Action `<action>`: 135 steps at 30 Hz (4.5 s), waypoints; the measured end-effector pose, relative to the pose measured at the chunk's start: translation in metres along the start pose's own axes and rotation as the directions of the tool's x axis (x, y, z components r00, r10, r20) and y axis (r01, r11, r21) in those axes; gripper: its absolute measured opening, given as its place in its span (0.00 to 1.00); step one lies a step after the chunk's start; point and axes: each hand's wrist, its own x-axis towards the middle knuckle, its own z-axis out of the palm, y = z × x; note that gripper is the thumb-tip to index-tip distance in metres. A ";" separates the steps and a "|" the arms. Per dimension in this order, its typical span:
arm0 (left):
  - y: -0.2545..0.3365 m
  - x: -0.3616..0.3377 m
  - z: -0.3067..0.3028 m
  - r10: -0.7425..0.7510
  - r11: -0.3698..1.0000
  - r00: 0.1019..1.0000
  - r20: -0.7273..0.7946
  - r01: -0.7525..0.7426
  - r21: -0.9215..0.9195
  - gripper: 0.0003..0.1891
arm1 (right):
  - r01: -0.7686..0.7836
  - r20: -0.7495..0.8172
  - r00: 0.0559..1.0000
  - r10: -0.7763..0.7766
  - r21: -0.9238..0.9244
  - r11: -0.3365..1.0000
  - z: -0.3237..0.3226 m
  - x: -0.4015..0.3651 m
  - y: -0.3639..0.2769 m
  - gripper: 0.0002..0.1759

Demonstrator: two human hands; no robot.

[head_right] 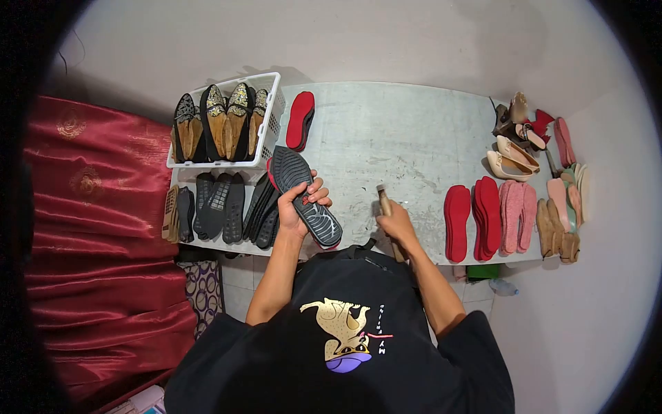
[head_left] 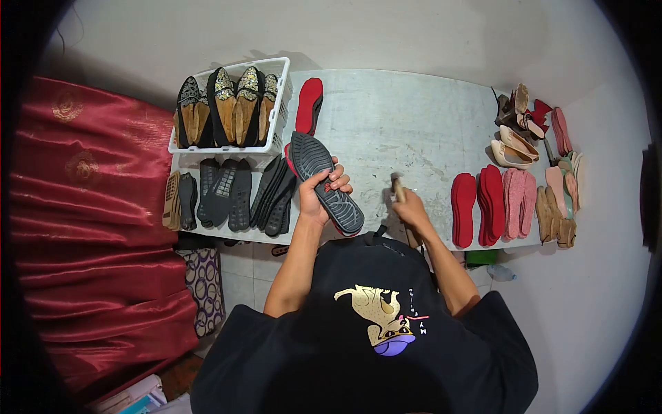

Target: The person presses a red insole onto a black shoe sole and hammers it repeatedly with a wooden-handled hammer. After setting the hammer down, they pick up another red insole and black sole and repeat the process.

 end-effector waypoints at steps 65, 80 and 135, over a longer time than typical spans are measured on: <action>-0.032 0.003 0.058 -0.413 0.891 0.866 0.281 0.448 -0.071 0.61 | 0.352 -0.084 0.913 -0.399 0.654 0.670 -0.048 -0.135 -0.185 0.25; -0.032 0.005 0.059 -0.436 0.888 0.829 0.349 0.460 0.016 0.53 | 0.346 -0.127 0.933 -0.338 0.584 0.734 -0.060 -0.125 -0.190 0.23; -0.024 0.004 0.082 -0.515 0.850 0.766 0.386 0.513 0.117 0.44 | 0.560 -0.282 0.827 -0.486 0.472 0.681 -0.070 -0.119 -0.235 0.35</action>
